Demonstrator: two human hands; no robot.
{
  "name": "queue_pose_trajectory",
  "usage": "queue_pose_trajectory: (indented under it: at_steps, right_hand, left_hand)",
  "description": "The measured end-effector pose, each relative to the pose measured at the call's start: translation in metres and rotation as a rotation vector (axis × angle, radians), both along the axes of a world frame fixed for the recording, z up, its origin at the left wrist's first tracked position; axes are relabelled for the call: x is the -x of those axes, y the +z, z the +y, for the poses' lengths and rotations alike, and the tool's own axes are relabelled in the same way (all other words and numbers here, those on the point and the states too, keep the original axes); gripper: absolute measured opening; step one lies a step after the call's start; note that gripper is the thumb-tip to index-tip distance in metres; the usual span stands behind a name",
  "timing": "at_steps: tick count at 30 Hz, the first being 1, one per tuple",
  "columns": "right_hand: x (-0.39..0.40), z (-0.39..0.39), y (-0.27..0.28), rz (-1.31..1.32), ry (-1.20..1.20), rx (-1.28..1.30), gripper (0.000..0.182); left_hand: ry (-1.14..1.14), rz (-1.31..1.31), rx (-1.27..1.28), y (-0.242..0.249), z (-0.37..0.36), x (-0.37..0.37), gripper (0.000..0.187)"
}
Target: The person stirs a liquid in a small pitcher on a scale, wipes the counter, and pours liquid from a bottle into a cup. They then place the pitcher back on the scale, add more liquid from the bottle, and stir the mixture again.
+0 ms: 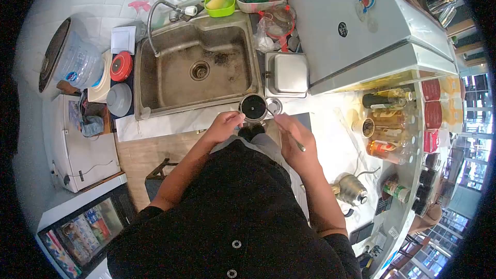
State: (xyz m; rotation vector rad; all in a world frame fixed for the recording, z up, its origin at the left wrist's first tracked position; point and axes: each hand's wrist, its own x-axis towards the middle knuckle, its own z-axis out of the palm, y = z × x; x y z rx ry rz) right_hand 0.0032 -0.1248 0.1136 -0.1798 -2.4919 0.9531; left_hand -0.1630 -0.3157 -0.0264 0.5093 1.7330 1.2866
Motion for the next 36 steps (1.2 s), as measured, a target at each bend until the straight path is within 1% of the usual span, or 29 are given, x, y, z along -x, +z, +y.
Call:
queue_pose_trajectory:
  at_steps: [1,3,7,11,13,16,18,20,22,24,27,33,36]
  right_hand:
    - [-0.003,-0.003,0.0,0.019,-0.009,-0.006,0.037]
    - [-0.003,-0.01,-0.001,0.029,-0.004,-0.011,0.039]
    - [0.011,-0.017,0.001,0.034,0.012,0.033,0.038]
    - [0.008,-0.011,-0.002,0.025,-0.042,-0.005,0.041]
    - [0.003,-0.013,-0.002,0.027,-0.063,-0.006,0.042]
    - [-0.004,-0.019,-0.003,0.017,-0.061,0.033,0.041]
    - [0.002,-0.025,0.0,0.022,0.002,0.033,0.04]
    - [0.012,-0.022,-0.005,0.045,0.0,0.037,0.041]
    - [0.015,-0.021,-0.005,0.07,0.006,0.039,0.042]
    - [0.012,-0.016,-0.001,0.025,-0.061,0.054,0.044]
    - [-0.001,-0.013,-0.001,0.022,-0.053,0.057,0.042]
    - [0.016,-0.023,-0.002,0.068,-0.003,0.045,0.037]
    - [0.016,-0.017,0.001,0.015,-0.062,0.047,0.037]
  left_hand:
    - [-0.01,0.018,0.039,0.005,0.001,0.002,0.04]
    - [-0.025,0.016,0.015,-0.004,-0.001,0.004,0.04]
    - [-0.049,0.018,-0.01,0.008,0.001,0.006,0.041]
    - [-0.056,0.024,0.005,-0.002,-0.001,0.007,0.041]
    - [-0.053,0.027,-0.036,-0.001,0.001,0.008,0.041]
    - [-0.068,0.009,-0.014,-0.004,0.001,0.01,0.041]
    - [-0.081,0.0,-0.009,-0.008,0.0,0.01,0.041]
    - [-0.083,-0.002,-0.007,-0.007,0.001,0.01,0.041]
    - [-0.06,0.006,-0.051,-0.005,0.001,0.009,0.041]
    - [-0.058,0.025,-0.045,-0.008,0.0,0.008,0.041]
    - [-0.067,0.037,-0.025,-0.007,0.0,0.01,0.041]
    - [-0.083,0.041,-0.013,-0.006,0.0,0.011,0.04]
    - [-0.091,0.047,-0.037,-0.007,0.0,0.011,0.04]
